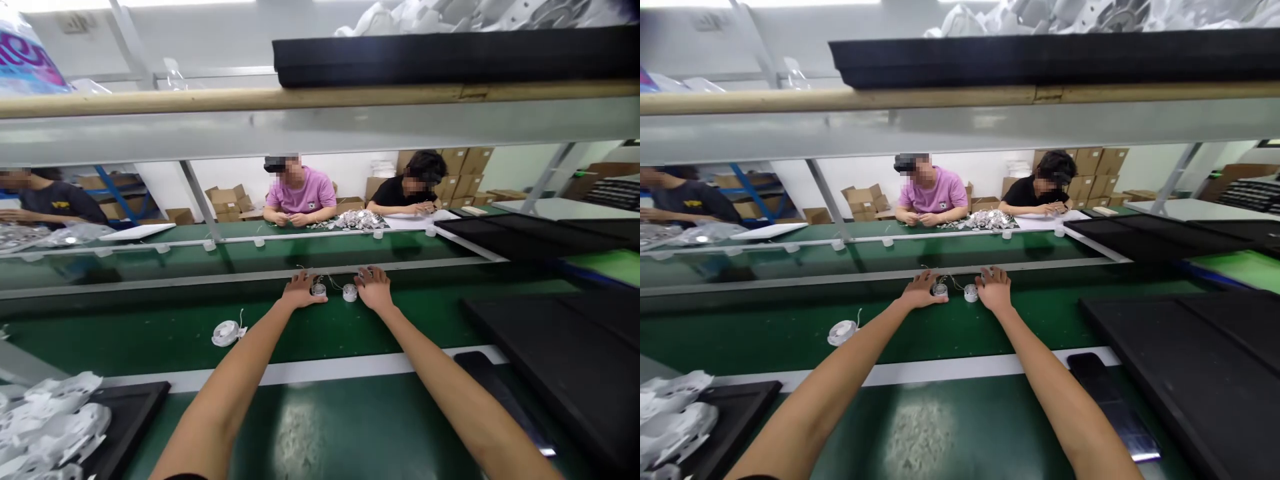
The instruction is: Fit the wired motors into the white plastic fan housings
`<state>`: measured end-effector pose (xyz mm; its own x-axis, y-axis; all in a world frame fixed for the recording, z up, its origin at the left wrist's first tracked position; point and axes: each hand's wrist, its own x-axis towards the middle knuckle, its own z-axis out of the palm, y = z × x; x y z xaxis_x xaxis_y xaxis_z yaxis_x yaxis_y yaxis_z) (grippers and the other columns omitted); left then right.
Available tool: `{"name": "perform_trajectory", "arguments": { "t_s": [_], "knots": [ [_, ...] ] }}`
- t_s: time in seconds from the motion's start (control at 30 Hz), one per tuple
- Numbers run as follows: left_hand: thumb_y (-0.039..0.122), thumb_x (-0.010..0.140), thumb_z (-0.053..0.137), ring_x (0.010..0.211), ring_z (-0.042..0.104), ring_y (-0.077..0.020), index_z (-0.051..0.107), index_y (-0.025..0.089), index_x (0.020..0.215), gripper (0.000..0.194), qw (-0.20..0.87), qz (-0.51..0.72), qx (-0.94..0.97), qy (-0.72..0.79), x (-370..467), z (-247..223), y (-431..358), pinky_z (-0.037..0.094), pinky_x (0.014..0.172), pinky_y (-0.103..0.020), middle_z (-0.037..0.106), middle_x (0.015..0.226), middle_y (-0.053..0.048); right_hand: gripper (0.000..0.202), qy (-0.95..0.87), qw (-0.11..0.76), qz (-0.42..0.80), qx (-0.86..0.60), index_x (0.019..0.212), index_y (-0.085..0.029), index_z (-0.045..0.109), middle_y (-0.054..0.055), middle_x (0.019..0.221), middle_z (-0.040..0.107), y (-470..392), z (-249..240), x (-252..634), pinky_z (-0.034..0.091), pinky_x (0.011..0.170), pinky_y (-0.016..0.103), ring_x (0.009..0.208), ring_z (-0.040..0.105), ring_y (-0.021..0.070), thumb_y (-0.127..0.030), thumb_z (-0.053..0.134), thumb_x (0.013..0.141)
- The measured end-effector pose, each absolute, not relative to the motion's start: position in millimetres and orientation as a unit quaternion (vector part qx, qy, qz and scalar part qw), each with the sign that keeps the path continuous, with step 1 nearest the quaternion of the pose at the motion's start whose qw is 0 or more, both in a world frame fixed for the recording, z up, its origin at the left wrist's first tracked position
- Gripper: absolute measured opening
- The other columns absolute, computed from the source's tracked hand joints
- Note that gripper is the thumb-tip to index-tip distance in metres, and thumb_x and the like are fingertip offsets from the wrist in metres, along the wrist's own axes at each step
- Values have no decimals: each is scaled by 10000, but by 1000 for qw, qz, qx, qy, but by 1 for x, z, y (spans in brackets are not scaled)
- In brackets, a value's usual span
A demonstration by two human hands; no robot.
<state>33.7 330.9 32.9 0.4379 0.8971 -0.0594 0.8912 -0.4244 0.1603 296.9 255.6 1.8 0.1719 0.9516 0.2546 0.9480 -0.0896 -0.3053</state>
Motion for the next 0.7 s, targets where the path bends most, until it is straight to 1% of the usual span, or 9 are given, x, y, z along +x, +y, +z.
{"name": "perform_trajectory", "arguments": {
  "t_s": [0.07, 0.1, 0.17, 0.27, 0.4, 0.5, 0.57, 0.63, 0.7],
  "knots": [
    [834, 761, 608, 1465, 396, -458, 490, 297, 1523, 939, 83, 14, 843, 531, 30, 32, 334, 483, 1059, -512, 306, 1689, -144, 720, -664, 193, 35, -722, 1643, -264, 343, 184, 1687, 314, 266, 4, 300, 375, 1121, 581, 1495, 329, 435, -664, 365, 1044],
    [797, 785, 612, 1437, 427, -441, 533, 299, 1481, 860, 78, 17, 844, 531, 28, 32, 331, 498, 1039, -487, 353, 1655, -140, 766, -680, 187, 52, -707, 1639, -288, 353, 168, 1677, 339, 271, 5, 298, 395, 1103, 553, 1465, 377, 428, -719, 401, 1007],
    [710, 820, 637, 1392, 465, -415, 573, 294, 1431, 742, 59, 30, 845, 531, 23, 31, 318, 513, 1015, -456, 409, 1592, -141, 778, -713, 182, 77, -673, 1583, -324, 453, 133, 1624, 422, 274, 6, 286, 417, 1084, 486, 1391, 468, 390, -759, 507, 939],
    [625, 807, 705, 1321, 511, -398, 609, 275, 1375, 674, 29, 48, 848, 528, 16, 30, 284, 531, 989, -449, 465, 1494, -155, 652, -750, 194, 85, -627, 1454, -280, 595, 132, 1526, 503, 262, 6, 253, 423, 1070, 416, 1310, 523, 340, -636, 637, 909],
    [567, 772, 754, 1241, 555, -382, 654, 271, 1296, 610, 12, 61, 851, 522, 12, 38, 233, 574, 890, -429, 518, 1366, -144, 499, -778, 216, 89, -583, 1344, -214, 655, 155, 1425, 550, 223, 11, 213, 463, 1018, 397, 1238, 558, 316, -410, 694, 887],
    [505, 772, 759, 1204, 562, -370, 645, 266, 1300, 591, 5, 83, 847, 525, 8, 52, 190, 589, 827, -417, 520, 1331, -142, 419, -796, 236, 93, -550, 1331, -225, 647, 124, 1363, 579, 183, 21, 198, 506, 976, 361, 1168, 612, 260, -317, 633, 922],
    [481, 768, 766, 1210, 546, -376, 630, 270, 1313, 600, 3, 103, 844, 527, 2, 58, 153, 592, 809, -423, 498, 1365, -147, 415, -804, 250, 91, -532, 1362, -231, 618, 112, 1375, 567, 146, 27, 192, 522, 982, 345, 1164, 627, 230, -257, 561, 951],
    [486, 762, 777, 1228, 525, -383, 605, 288, 1337, 632, 7, 120, 842, 526, -5, 57, 107, 592, 810, -432, 469, 1420, -146, 439, -810, 255, 91, -520, 1386, -233, 595, 115, 1412, 541, 98, 29, 187, 525, 1019, 362, 1206, 618, 234, -224, 525, 953],
    [503, 756, 791, 1229, 519, -380, 588, 300, 1348, 658, 21, 130, 841, 525, -10, 48, 54, 591, 816, -436, 454, 1459, -141, 459, -816, 246, 97, -514, 1393, -251, 593, 117, 1447, 523, 44, 27, 185, 537, 1027, 401, 1257, 595, 263, -222, 533, 939]
  ]
}}
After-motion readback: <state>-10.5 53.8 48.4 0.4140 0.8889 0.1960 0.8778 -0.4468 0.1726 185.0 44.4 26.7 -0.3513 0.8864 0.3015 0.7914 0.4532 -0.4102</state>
